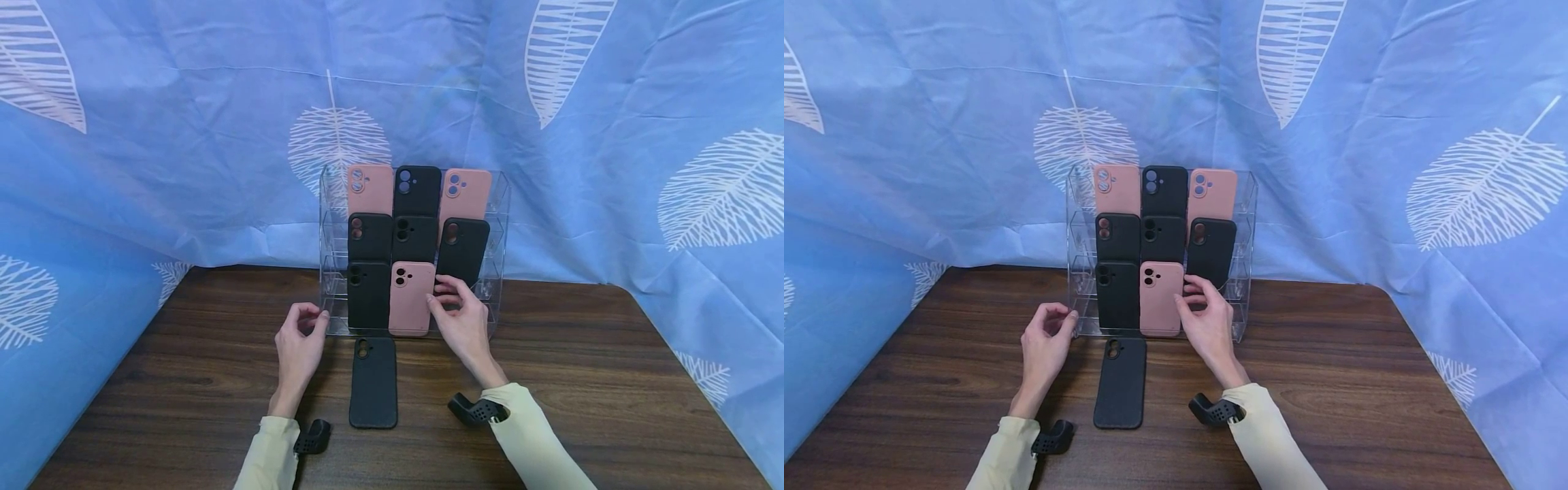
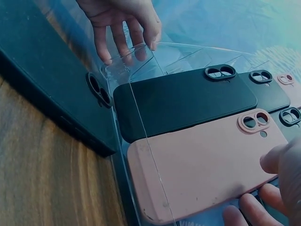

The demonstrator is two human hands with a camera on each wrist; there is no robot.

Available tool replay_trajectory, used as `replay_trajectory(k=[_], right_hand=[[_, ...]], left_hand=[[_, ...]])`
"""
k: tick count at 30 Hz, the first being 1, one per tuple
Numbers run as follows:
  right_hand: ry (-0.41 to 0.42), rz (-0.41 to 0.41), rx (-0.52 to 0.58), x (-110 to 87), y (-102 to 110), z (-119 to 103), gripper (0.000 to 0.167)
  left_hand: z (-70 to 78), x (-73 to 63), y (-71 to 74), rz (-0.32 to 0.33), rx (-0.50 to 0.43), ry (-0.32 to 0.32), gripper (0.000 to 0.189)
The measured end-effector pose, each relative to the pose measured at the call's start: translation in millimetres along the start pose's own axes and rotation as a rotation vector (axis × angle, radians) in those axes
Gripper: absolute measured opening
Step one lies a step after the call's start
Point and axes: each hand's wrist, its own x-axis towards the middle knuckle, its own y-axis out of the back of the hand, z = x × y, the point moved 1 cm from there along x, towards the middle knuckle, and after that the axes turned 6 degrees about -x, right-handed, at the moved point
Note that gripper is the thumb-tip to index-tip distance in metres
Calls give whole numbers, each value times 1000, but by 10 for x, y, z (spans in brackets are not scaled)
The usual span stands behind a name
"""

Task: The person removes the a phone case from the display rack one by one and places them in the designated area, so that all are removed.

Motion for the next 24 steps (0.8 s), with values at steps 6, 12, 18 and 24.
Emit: replay_trajectory(k=[6,12,18,24], right_hand=[[-4,33,-32,12,-30,2,34],[-19,30,15,15,-54,23,32],[-13,12,69,8,-57,62,34],[4,-4,85,7,-48,89,38]], left_hand=[[3,-2,-3,4,2,-5,20],[9,-9,-13,12,5,-13,20],[8,-14,-13,16,6,-19,19],[6,-3,-7,5,0,-15,19]])
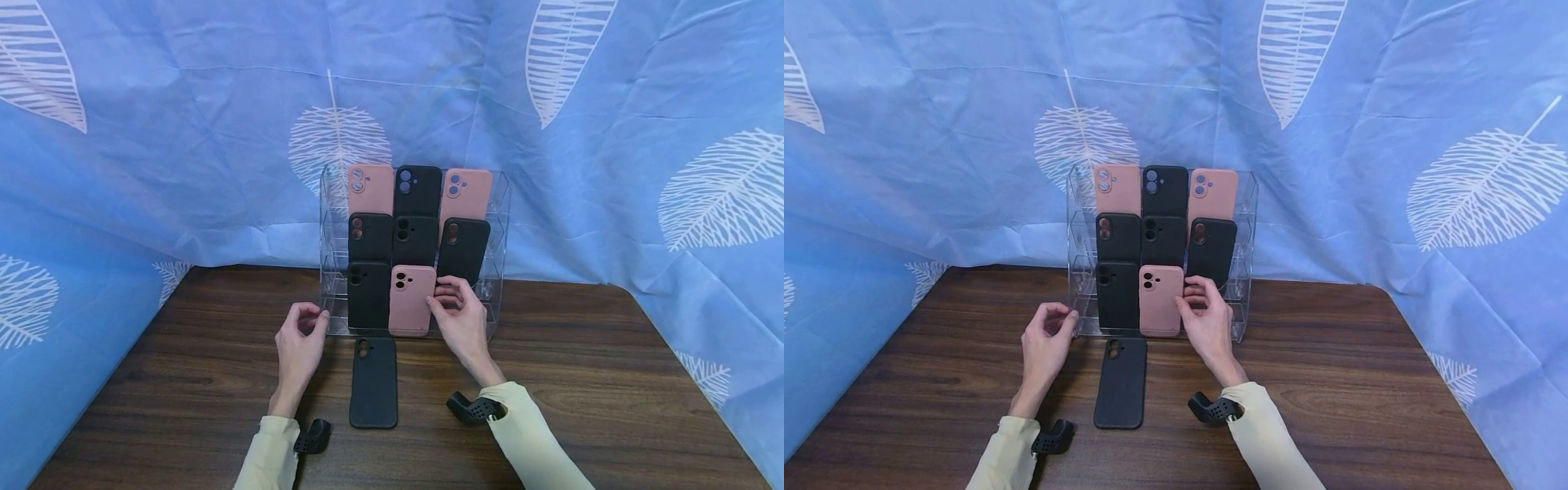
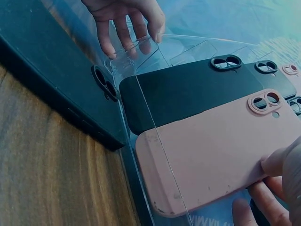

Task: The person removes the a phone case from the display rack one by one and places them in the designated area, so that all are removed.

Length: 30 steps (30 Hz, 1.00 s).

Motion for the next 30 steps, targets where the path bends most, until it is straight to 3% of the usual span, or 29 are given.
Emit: replay_trajectory(k=[9,16,20,30], right_hand=[[-22,8,58,-10,8,-30,37],[-23,11,69,-45,113,-357,36],[-11,24,95,-36,152,-407,35],[-9,41,100,15,151,-202,38]], left_hand=[[-9,9,4,-6,-6,9,19],[-11,9,8,-9,0,13,19],[-11,6,7,-8,1,3,19],[-14,8,6,-7,0,9,19]])
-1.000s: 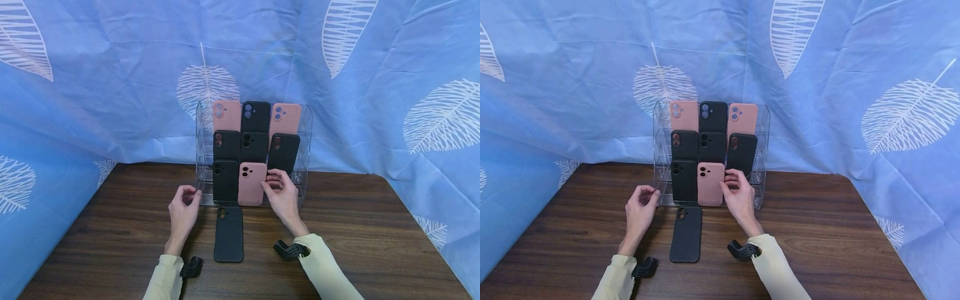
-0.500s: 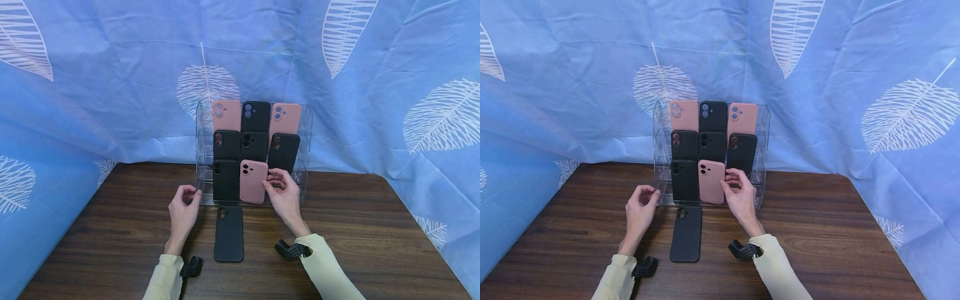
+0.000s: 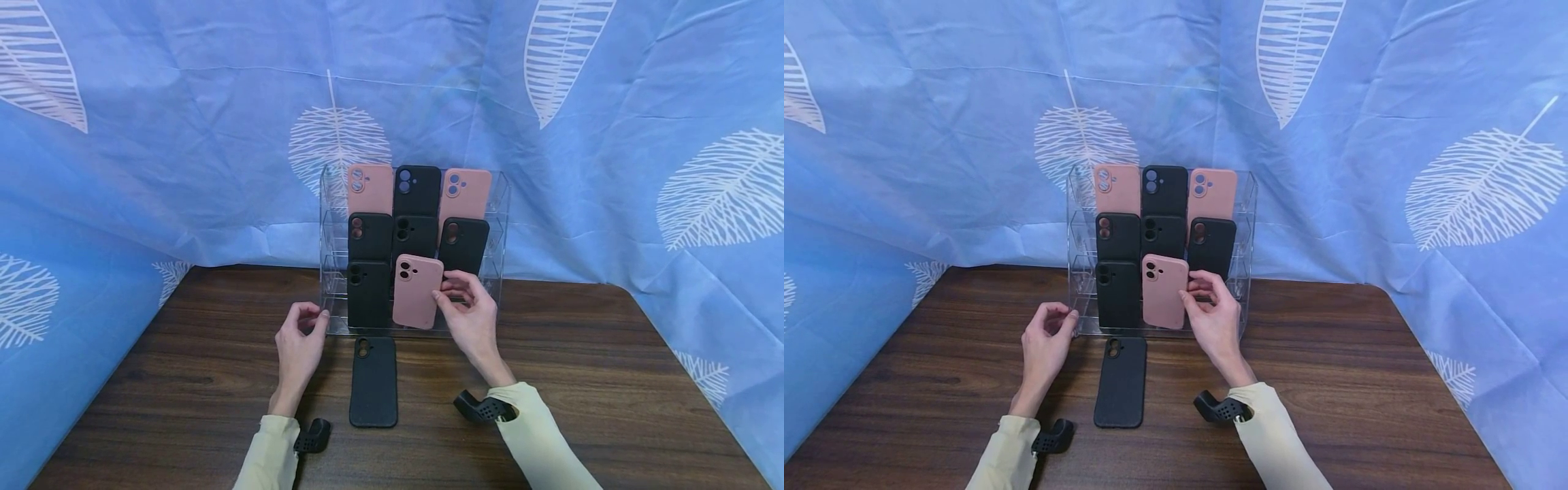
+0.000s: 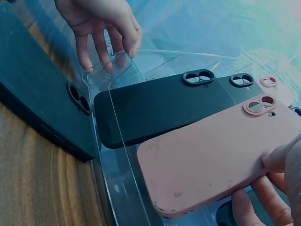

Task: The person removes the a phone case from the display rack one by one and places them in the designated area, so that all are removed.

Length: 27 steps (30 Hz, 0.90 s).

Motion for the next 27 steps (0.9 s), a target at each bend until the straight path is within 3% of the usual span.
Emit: replay_trajectory(k=[15,27], right_hand=[[75,-65,30,-148,101,14,35],[2,-144,69,-276,157,56,36]], left_hand=[[6,2,-9,15,3,-2,19],[23,-7,-13,8,11,2,19]])
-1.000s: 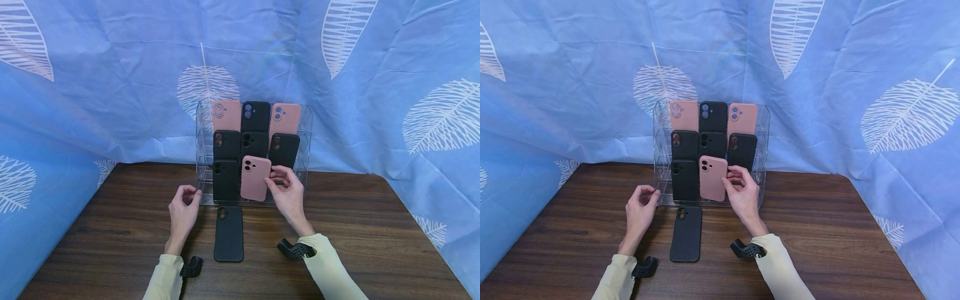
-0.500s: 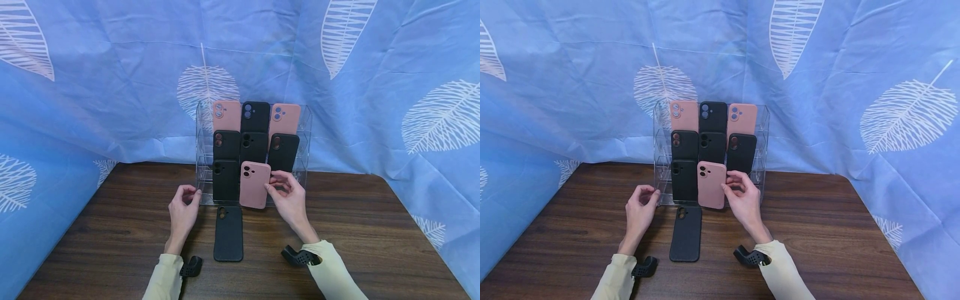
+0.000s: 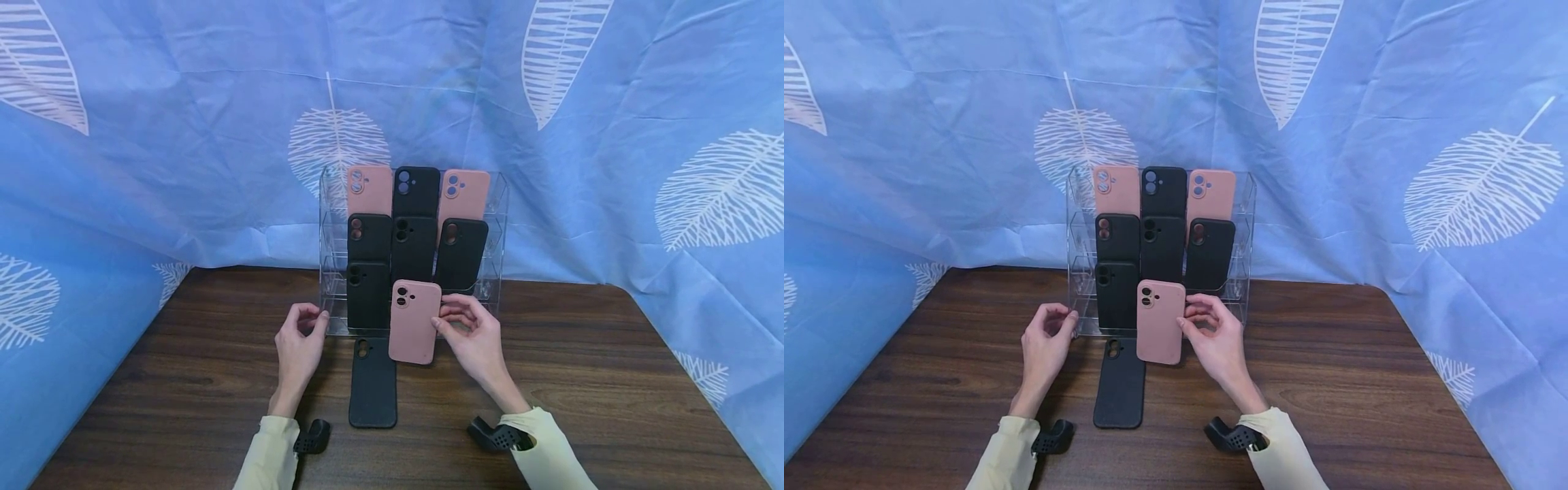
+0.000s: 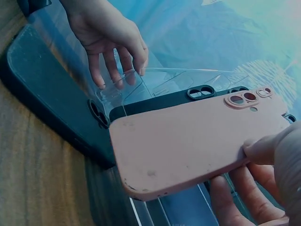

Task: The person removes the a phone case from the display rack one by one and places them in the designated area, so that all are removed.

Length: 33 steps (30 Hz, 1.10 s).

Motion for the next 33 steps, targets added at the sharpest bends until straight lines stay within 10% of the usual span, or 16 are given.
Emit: replay_trajectory(k=[33], right_hand=[[-175,-221,37,-295,165,153,40]], left_hand=[[-18,-11,-4,8,-4,-20,20]])
